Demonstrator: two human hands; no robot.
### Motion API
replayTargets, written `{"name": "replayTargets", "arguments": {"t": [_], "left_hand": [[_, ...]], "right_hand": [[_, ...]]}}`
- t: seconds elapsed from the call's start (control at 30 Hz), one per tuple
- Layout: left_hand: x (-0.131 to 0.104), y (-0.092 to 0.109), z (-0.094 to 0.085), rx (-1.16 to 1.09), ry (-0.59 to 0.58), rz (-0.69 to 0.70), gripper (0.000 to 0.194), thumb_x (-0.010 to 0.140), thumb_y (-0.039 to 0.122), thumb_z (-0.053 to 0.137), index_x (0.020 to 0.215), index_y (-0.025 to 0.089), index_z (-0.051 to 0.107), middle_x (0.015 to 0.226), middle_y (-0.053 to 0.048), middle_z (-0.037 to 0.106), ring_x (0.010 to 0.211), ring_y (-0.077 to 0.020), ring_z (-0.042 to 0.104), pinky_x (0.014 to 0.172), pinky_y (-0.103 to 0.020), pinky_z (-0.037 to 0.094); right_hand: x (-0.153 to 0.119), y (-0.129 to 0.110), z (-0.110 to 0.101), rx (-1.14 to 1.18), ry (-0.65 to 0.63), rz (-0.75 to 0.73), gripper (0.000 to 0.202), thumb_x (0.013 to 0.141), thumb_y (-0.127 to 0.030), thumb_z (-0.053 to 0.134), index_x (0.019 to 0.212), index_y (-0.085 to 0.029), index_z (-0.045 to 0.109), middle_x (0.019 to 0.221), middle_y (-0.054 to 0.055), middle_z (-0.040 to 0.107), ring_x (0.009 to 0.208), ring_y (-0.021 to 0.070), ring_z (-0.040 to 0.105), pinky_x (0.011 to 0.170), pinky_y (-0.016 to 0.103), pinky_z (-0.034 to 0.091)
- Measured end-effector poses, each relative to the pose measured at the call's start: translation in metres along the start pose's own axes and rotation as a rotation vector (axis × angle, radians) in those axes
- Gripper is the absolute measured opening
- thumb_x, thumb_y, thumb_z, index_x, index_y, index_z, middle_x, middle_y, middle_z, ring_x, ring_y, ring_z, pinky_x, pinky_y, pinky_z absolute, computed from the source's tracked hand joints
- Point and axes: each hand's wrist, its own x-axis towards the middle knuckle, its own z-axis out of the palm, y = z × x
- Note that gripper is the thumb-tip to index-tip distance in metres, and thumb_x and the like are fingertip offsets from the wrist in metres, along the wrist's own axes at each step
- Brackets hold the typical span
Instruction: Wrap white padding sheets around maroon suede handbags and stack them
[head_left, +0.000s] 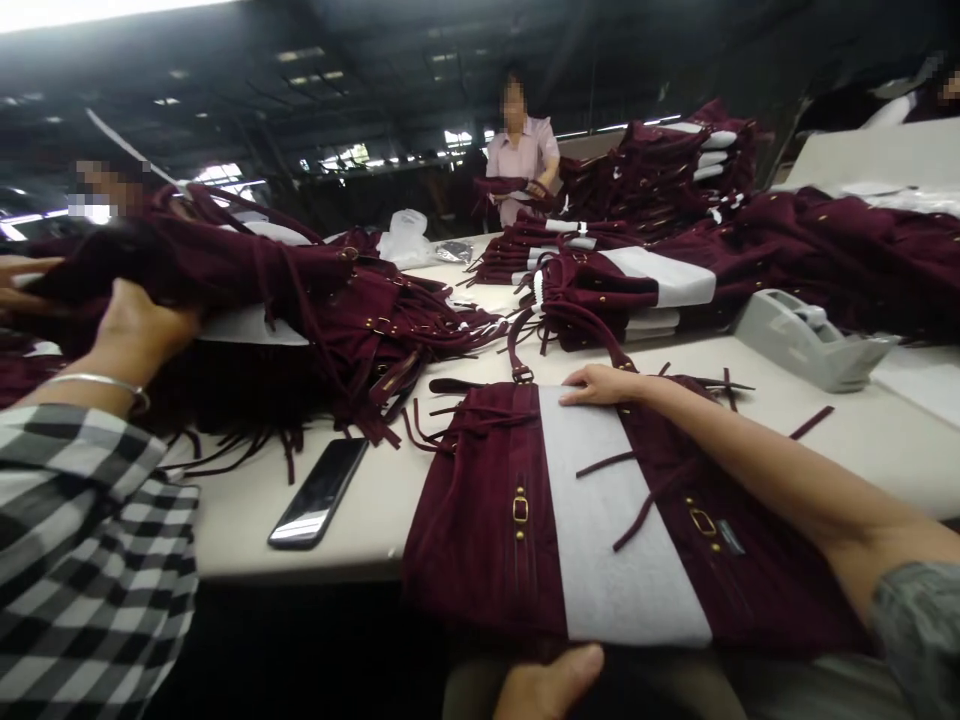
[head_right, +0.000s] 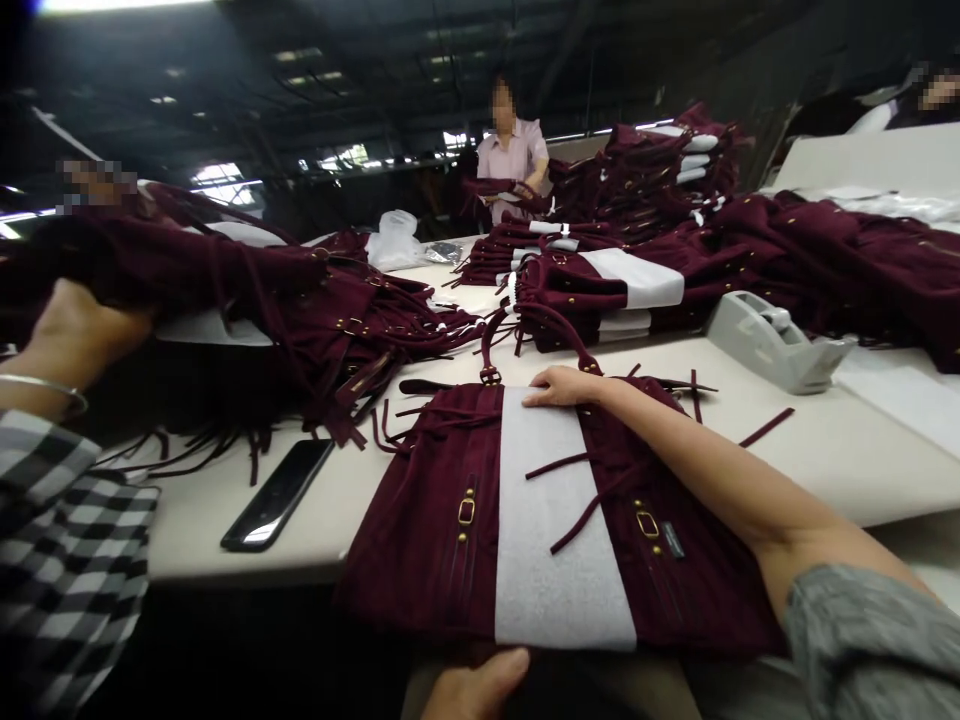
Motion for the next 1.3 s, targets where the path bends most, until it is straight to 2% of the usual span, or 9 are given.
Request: {"name": "replayTargets", "arguments": {"t": [0.17, 0.3, 0.47, 0.6, 0.73, 0.87, 1.03, 1.13, 1.3], "left_hand": [[0.002, -0.017, 0.010, -0.248, -0.208, -0.187, 0.041, 0.092, 0.053, 0.055, 0.102, 0.014, 0.066, 0.102, -0.009, 0.071, 0.102, -0.0204, 0.065, 0.091, -0.043, 0.050], [0.005, -0.035, 0.021, -0.451, -0.318, -0.365, 0.037, 0.085, 0.047, 0.066, 0.104, 0.015, 0.072, 0.109, -0.012, 0.071, 0.112, -0.0299, 0.062, 0.104, -0.048, 0.045], [0.018, -0.052, 0.046, -0.872, -0.159, -0.537, 0.029, 0.079, 0.025, 0.074, 0.102, 0.009, 0.072, 0.110, -0.012, 0.072, 0.110, -0.0245, 0.064, 0.105, -0.037, 0.047], [0.021, -0.055, 0.048, -0.760, -0.115, -0.498, 0.039, 0.087, 0.040, 0.067, 0.112, 0.010, 0.068, 0.114, -0.013, 0.070, 0.107, -0.0248, 0.066, 0.094, -0.036, 0.054], [0.010, -0.043, 0.020, -0.309, -0.454, -0.529, 0.055, 0.092, 0.053, 0.052, 0.101, 0.003, 0.070, 0.090, -0.020, 0.074, 0.078, -0.0234, 0.072, 0.071, -0.030, 0.057], [0.004, -0.012, -0.011, 0.323, -0.501, 0.013, 0.032, 0.093, 0.041, 0.055, 0.099, 0.013, 0.071, 0.082, -0.011, 0.074, 0.071, -0.0194, 0.070, 0.066, -0.028, 0.056], [0.041, 0.026, -0.025, 1.030, -0.401, 1.010, 0.048, 0.092, 0.032, 0.060, 0.136, 0.016, 0.051, 0.142, -0.015, 0.052, 0.137, -0.0317, 0.042, 0.113, -0.052, 0.037], [0.069, 0.034, -0.030, 1.341, -0.443, 1.104, 0.074, 0.088, 0.045, 0.063, 0.149, 0.015, 0.033, 0.154, -0.016, 0.034, 0.145, -0.0328, 0.024, 0.118, -0.055, 0.029], [0.087, 0.014, -0.040, 1.494, -0.556, 0.971, 0.076, 0.088, 0.057, 0.057, 0.149, 0.019, 0.033, 0.155, -0.017, 0.031, 0.144, -0.0337, 0.027, 0.113, -0.055, 0.036]], "right_hand": [[-0.001, -0.004, 0.002, 0.076, 0.034, 0.083, 0.060, 0.070, -0.075, 0.062, 0.081, -0.017, 0.069, 0.071, 0.002, 0.063, 0.065, 0.0179, 0.054, 0.058, 0.029, 0.036], [-0.003, -0.005, -0.013, 0.307, 0.090, 0.152, 0.061, 0.061, -0.076, 0.069, 0.074, -0.017, 0.067, 0.061, 0.000, 0.055, 0.052, 0.0117, 0.041, 0.051, 0.028, 0.027], [0.014, 0.010, -0.011, 0.276, 0.218, 0.195, 0.063, 0.063, -0.081, 0.064, 0.056, -0.019, 0.053, 0.052, -0.003, 0.040, 0.051, 0.0100, 0.033, 0.052, 0.029, 0.022], [0.028, 0.025, 0.013, 0.054, 0.266, 0.231, 0.067, 0.072, -0.082, 0.052, 0.050, -0.020, 0.044, 0.050, -0.002, 0.036, 0.054, 0.0118, 0.036, 0.055, 0.029, 0.025], [0.035, 0.032, 0.020, -0.037, 0.283, 0.257, 0.066, 0.082, -0.078, 0.042, 0.056, -0.019, 0.054, 0.052, 0.001, 0.045, 0.057, 0.0149, 0.044, 0.057, 0.030, 0.027], [0.039, 0.029, 0.019, -0.079, 0.254, 0.316, 0.064, 0.089, -0.070, 0.039, 0.062, -0.017, 0.062, 0.059, 0.006, 0.055, 0.062, 0.0186, 0.052, 0.059, 0.031, 0.030], [0.034, 0.015, 0.013, -0.114, 0.296, 0.313, 0.059, 0.095, -0.059, 0.037, 0.075, -0.014, 0.070, 0.078, 0.013, 0.067, 0.078, 0.0249, 0.061, 0.067, 0.031, 0.037], [0.017, 0.007, 0.000, -0.169, 0.345, 0.257, 0.051, 0.097, -0.052, 0.036, 0.091, -0.016, 0.072, 0.097, 0.014, 0.070, 0.094, 0.0277, 0.062, 0.079, 0.032, 0.040], [-0.042, 0.006, -0.001, -0.174, 0.384, -0.030, 0.057, 0.100, -0.052, 0.024, 0.128, -0.020, 0.063, 0.133, 0.009, 0.060, 0.126, 0.0252, 0.051, 0.107, 0.036, 0.034]]}}
